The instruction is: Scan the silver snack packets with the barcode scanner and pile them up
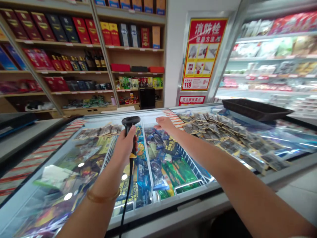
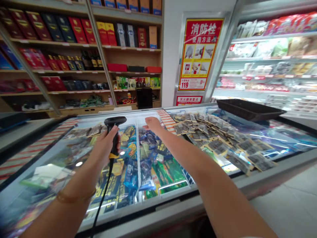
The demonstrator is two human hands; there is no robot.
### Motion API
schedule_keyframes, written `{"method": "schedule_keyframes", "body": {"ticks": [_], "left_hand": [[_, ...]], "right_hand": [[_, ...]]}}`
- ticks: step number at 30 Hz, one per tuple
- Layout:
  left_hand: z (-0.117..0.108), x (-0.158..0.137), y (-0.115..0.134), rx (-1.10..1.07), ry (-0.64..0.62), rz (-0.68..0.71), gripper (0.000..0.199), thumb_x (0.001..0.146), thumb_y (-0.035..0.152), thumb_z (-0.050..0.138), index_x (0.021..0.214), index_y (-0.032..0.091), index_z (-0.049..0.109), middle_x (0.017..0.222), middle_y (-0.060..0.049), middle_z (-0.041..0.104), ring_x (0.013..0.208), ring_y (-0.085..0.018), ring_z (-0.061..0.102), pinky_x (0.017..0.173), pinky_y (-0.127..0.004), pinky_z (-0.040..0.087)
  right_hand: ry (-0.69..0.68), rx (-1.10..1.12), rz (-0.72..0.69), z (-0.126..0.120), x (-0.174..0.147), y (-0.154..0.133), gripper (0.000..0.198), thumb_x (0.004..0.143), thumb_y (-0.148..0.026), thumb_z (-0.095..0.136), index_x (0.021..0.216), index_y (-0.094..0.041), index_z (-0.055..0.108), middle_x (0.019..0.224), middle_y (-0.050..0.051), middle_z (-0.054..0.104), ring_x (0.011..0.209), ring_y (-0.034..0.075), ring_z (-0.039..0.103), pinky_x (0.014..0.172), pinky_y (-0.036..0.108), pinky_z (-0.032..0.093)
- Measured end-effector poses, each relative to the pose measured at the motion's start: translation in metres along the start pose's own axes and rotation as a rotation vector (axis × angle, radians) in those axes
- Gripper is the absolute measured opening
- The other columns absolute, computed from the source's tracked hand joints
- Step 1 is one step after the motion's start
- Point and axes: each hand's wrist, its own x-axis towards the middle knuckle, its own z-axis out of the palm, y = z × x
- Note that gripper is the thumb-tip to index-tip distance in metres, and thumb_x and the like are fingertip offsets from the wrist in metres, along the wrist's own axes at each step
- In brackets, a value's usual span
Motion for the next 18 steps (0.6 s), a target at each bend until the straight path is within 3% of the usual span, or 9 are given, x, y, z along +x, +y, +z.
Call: {"method": "schedule_keyframes", "body": {"ticks": [5,8,10,12,15,18], "left_hand": [[0.043,-0.012,-0.01,0.017,-0.091,-0.016,0.049,0.076,0.066,0.072,0.083,0.023,0.05,0.061,0.006,0.054,0.041,-0.009,0.048,0.038,-0.022,0.039],[0.052,-0.019,-0.024,-0.008,-0.131,-0.023,0.052,0.074,0.068,0.072,0.083,0.023,0.05,0.06,0.007,0.053,0.04,-0.009,0.047,0.038,-0.022,0.038],[0.051,-0.022,-0.032,-0.011,-0.137,-0.013,0.052,0.074,0.069,0.072,0.085,0.023,0.05,0.06,0.007,0.053,0.04,-0.009,0.046,0.038,-0.021,0.036],[0.046,-0.024,-0.038,0.001,-0.151,-0.018,0.052,0.074,0.068,0.073,0.085,0.023,0.05,0.06,0.008,0.054,0.04,-0.008,0.045,0.038,-0.021,0.037],[0.04,-0.024,-0.042,0.016,-0.172,-0.027,0.051,0.075,0.068,0.073,0.083,0.023,0.049,0.059,0.008,0.053,0.04,-0.008,0.045,0.039,-0.021,0.038],[0.039,-0.025,-0.043,0.021,-0.157,-0.007,0.05,0.077,0.067,0.072,0.084,0.023,0.049,0.058,0.008,0.052,0.04,-0.008,0.045,0.039,-0.021,0.037]], "right_hand": [[0.314,-0.352,-0.088,-0.122,-0.003,-0.041,0.004,0.088,-0.017,0.065,0.089,-0.018,0.068,0.097,0.006,0.075,0.068,0.017,0.074,0.069,0.033,0.061],[0.527,-0.717,-0.183,-0.185,0.0,-0.056,0.01,0.089,-0.025,0.063,0.093,-0.019,0.069,0.101,0.01,0.075,0.095,0.025,0.075,0.091,0.041,0.057],[0.622,-0.926,-0.171,-0.215,0.004,-0.058,0.019,0.085,-0.034,0.07,0.095,-0.018,0.067,0.108,0.015,0.074,0.115,0.033,0.068,0.104,0.051,0.05],[0.653,-1.05,-0.081,-0.232,0.009,-0.056,0.034,0.078,-0.044,0.08,0.094,-0.018,0.065,0.117,0.022,0.071,0.125,0.042,0.06,0.109,0.062,0.042],[0.646,-1.108,0.057,-0.238,0.016,-0.049,0.049,0.067,-0.052,0.089,0.089,-0.017,0.063,0.128,0.031,0.063,0.134,0.049,0.05,0.111,0.068,0.035],[0.658,-1.08,0.088,-0.236,0.023,-0.043,0.052,0.059,-0.047,0.096,0.083,-0.018,0.06,0.132,0.034,0.059,0.14,0.052,0.044,0.111,0.069,0.034]]}}
